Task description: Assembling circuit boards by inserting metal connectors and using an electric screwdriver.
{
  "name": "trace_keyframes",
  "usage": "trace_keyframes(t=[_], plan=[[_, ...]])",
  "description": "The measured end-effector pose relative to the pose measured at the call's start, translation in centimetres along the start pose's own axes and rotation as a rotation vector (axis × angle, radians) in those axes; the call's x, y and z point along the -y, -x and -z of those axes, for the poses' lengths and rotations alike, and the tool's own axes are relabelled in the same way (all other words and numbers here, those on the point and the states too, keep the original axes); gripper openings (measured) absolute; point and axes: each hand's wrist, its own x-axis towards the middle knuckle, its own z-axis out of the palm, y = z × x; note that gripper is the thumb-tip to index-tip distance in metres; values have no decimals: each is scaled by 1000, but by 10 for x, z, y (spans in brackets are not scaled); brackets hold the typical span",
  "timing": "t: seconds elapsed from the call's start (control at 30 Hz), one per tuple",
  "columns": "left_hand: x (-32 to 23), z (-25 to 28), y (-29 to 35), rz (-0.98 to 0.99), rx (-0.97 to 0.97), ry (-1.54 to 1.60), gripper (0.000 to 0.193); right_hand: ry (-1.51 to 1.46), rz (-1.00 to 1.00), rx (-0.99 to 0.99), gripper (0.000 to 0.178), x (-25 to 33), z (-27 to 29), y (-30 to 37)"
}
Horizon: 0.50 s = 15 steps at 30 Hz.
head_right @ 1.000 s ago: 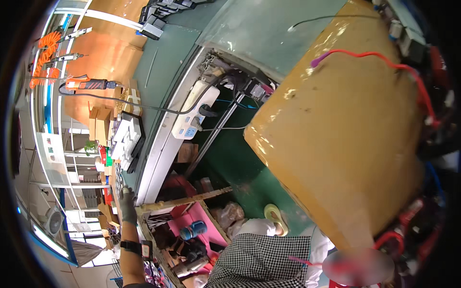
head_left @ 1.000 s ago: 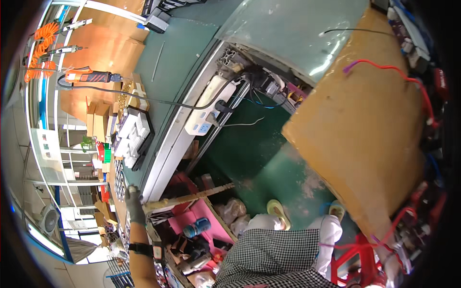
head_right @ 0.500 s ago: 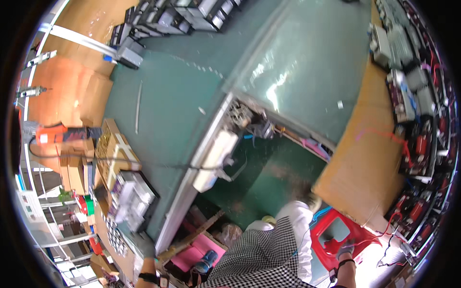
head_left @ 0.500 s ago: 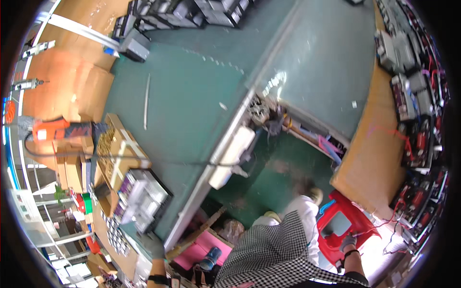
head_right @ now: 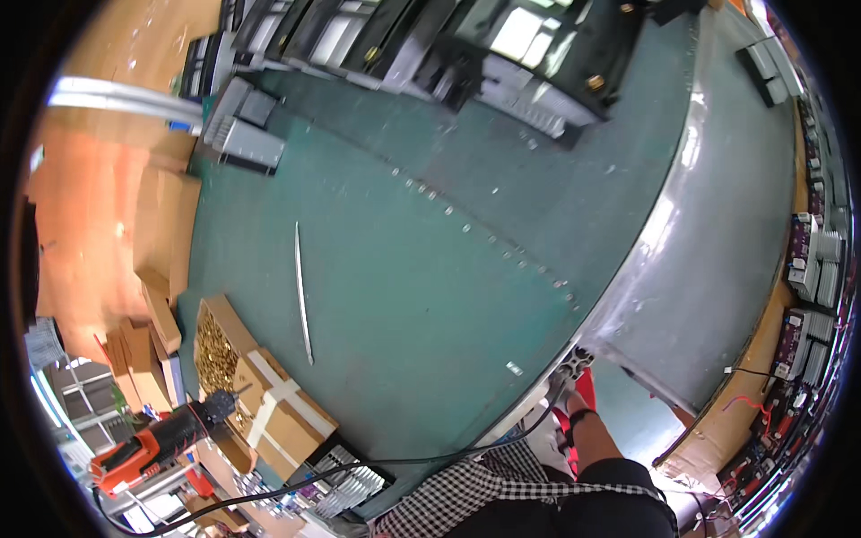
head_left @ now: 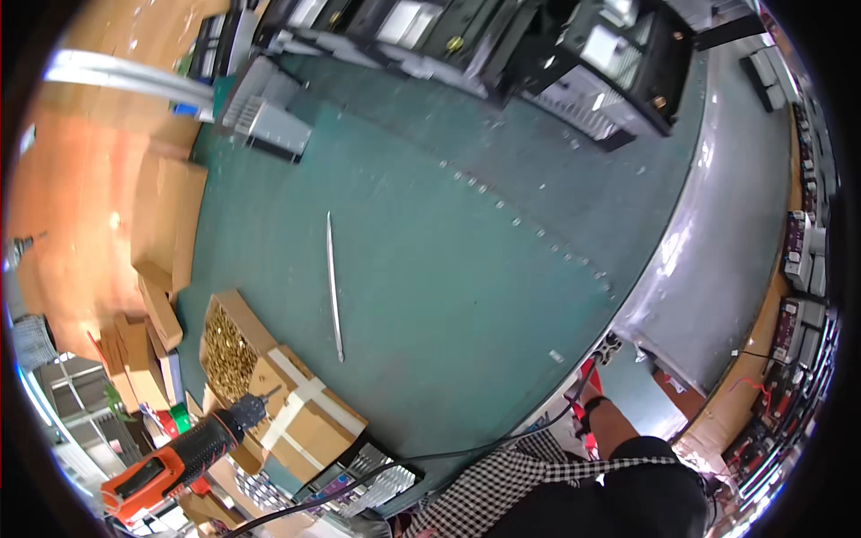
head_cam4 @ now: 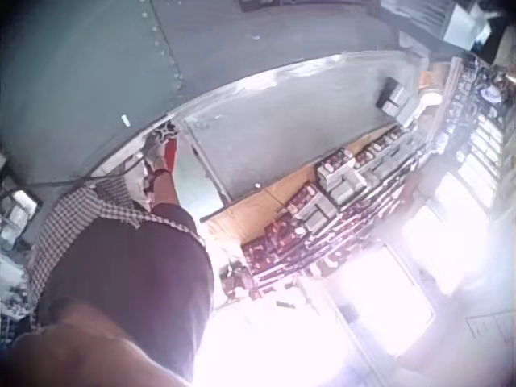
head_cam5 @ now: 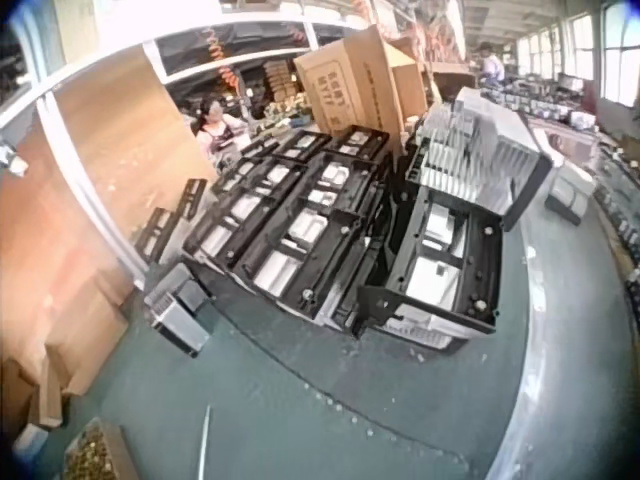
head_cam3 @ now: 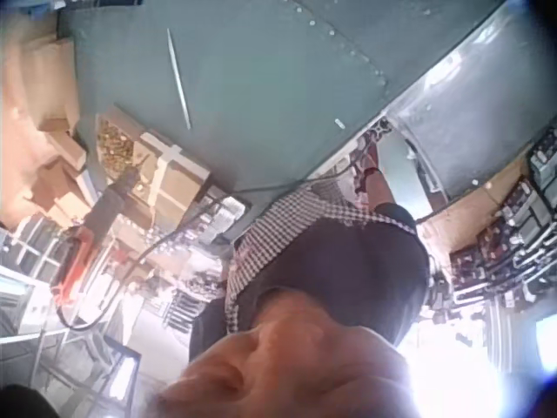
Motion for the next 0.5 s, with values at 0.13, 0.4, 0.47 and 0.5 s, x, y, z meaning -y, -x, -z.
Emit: trace_keyframes(t=[0.13, 0.4, 0.47, 0.5], plan=[[10, -7, 8, -2, -66, 68, 59, -125, 20, -163, 39, 18, 24, -39], [33, -25, 37, -45, -358, 377, 57, -824, 393, -644, 34, -46, 57, 41], [35, -25, 38, -67, -471, 585, 57, -857, 612, -606, 35, -49, 79, 117], [35, -26, 39, -94, -492, 724, 58, -777, 742, -600, 36, -46, 90, 157]])
